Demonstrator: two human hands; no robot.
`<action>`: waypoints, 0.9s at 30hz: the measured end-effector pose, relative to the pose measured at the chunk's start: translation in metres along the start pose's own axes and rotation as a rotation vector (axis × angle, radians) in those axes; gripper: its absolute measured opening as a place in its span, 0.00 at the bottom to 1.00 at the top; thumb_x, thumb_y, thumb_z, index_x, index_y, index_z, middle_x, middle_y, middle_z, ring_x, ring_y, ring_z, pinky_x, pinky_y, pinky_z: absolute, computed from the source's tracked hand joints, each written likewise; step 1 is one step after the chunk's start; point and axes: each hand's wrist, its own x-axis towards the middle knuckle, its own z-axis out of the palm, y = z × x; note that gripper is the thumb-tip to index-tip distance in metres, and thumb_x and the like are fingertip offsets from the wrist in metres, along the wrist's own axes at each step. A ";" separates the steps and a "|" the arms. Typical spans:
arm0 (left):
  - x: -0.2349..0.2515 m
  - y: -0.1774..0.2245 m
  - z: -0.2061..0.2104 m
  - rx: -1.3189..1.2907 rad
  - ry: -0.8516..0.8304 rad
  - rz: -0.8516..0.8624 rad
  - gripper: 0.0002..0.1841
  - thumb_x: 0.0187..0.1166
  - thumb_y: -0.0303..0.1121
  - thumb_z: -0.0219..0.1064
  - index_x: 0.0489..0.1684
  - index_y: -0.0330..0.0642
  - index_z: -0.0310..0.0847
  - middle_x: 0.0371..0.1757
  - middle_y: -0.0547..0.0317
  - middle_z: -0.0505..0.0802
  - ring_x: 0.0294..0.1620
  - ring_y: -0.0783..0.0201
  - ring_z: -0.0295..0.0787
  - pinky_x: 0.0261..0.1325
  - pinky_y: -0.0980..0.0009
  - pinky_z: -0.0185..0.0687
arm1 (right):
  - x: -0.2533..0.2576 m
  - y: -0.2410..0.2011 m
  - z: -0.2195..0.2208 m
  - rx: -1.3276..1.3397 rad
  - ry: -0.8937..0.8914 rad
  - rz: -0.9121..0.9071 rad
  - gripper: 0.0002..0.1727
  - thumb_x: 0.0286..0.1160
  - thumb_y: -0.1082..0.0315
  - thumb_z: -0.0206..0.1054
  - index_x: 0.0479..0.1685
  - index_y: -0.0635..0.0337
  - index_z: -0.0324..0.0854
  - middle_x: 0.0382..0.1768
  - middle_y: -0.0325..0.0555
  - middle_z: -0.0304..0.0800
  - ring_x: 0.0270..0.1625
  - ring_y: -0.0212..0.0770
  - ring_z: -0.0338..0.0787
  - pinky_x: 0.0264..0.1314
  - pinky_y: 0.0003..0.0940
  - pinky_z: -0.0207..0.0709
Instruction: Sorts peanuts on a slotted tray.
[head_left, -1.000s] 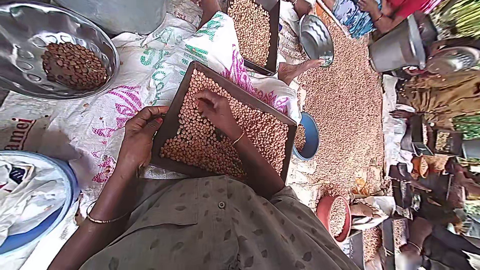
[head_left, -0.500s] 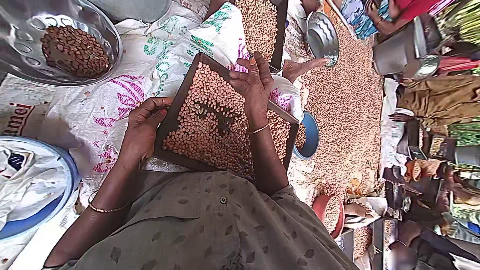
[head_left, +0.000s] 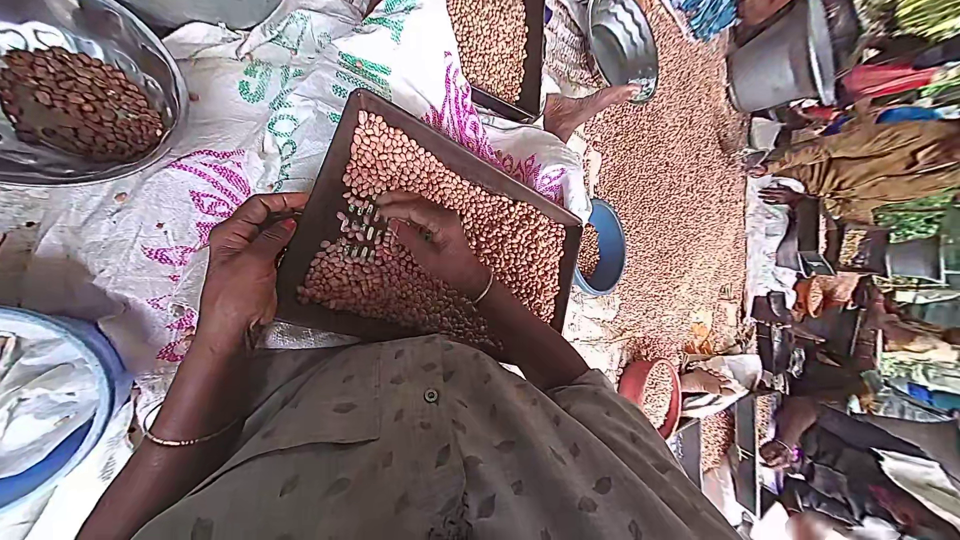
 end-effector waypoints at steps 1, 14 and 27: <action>0.000 0.000 0.000 0.002 0.000 0.002 0.16 0.85 0.24 0.51 0.61 0.44 0.82 0.56 0.71 0.91 0.55 0.79 0.88 0.59 0.79 0.84 | 0.005 0.011 -0.014 -0.207 0.030 0.031 0.14 0.75 0.77 0.67 0.55 0.72 0.90 0.64 0.61 0.90 0.70 0.52 0.89 0.73 0.43 0.82; 0.000 0.001 -0.001 0.013 0.000 -0.009 0.16 0.85 0.24 0.51 0.61 0.45 0.82 0.56 0.72 0.91 0.55 0.79 0.88 0.59 0.79 0.85 | -0.079 -0.009 -0.051 -0.628 -0.126 0.500 0.08 0.79 0.71 0.66 0.46 0.64 0.90 0.47 0.57 0.91 0.49 0.54 0.93 0.53 0.51 0.87; 0.000 -0.001 0.000 -0.001 0.024 -0.022 0.16 0.88 0.24 0.50 0.63 0.43 0.82 0.58 0.68 0.91 0.55 0.76 0.88 0.59 0.76 0.85 | 0.033 0.023 -0.004 -0.627 -0.046 0.304 0.15 0.77 0.76 0.63 0.58 0.61 0.90 0.59 0.59 0.89 0.62 0.56 0.90 0.57 0.51 0.86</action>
